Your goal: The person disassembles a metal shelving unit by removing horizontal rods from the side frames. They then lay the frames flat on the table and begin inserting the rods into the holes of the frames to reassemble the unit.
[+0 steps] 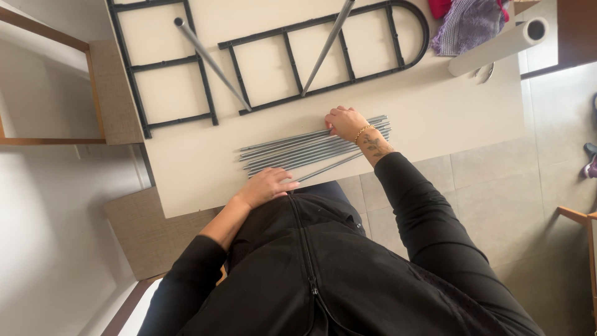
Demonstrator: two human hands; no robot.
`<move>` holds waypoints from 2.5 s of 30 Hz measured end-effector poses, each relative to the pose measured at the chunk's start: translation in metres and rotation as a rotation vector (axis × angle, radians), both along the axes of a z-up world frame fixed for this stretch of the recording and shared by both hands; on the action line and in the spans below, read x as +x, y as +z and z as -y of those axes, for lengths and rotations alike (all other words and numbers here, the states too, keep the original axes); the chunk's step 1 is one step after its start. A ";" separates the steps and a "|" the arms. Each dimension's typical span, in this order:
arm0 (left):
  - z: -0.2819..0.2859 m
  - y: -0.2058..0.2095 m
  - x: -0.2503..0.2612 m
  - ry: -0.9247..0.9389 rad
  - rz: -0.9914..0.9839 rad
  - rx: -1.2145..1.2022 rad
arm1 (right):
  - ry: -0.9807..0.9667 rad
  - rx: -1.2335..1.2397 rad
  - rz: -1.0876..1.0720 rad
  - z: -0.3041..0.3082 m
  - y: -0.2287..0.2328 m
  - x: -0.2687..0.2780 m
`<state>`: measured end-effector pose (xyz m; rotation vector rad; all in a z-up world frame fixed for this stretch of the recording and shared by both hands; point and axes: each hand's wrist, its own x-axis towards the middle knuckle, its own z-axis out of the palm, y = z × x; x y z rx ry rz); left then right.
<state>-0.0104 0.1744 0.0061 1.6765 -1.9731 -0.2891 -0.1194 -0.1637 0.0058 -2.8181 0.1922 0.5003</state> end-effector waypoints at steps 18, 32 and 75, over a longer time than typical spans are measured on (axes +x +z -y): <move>0.043 -0.015 -0.023 0.191 0.210 0.155 | -0.582 0.459 0.908 0.137 0.093 -0.070; 0.054 -0.005 -0.047 0.392 0.184 0.146 | -0.415 0.524 0.712 0.117 0.099 -0.008; 0.339 -0.012 -0.007 0.591 -0.391 -0.079 | -0.446 0.222 0.820 0.094 0.052 -0.002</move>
